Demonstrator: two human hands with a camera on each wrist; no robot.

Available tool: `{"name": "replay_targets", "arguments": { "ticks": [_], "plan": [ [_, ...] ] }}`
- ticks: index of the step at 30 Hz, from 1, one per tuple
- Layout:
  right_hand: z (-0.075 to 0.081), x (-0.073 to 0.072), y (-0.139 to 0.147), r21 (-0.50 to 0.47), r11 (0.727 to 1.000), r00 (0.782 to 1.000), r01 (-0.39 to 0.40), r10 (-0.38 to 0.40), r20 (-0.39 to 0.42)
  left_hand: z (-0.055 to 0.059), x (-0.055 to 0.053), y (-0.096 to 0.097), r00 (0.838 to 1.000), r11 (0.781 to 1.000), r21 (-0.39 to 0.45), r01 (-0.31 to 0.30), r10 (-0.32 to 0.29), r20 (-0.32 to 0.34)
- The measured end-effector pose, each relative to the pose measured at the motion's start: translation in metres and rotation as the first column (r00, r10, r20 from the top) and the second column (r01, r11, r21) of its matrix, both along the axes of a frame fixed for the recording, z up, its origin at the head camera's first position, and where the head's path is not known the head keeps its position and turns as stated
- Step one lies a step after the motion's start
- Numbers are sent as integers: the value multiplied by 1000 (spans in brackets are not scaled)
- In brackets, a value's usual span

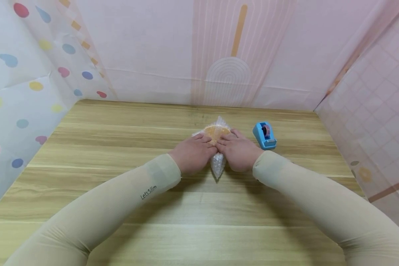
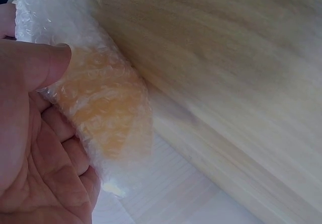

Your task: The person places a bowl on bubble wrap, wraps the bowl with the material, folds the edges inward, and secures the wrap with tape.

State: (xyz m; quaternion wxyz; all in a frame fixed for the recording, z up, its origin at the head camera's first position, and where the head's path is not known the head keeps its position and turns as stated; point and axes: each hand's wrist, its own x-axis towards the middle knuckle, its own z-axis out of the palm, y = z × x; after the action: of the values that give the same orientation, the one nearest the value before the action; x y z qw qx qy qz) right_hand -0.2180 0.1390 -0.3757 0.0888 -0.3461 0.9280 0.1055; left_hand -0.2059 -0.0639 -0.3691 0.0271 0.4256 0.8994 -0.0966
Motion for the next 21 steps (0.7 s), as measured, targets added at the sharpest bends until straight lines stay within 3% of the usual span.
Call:
{"name": "replay_targets", "arguments": {
  "ticks": [21],
  "plan": [
    [8, 4, 2, -50, 999, 1000, 10, -9, 14, 1, -3, -3, 1000, 1000, 19, -5, 5, 12]
  ]
}}
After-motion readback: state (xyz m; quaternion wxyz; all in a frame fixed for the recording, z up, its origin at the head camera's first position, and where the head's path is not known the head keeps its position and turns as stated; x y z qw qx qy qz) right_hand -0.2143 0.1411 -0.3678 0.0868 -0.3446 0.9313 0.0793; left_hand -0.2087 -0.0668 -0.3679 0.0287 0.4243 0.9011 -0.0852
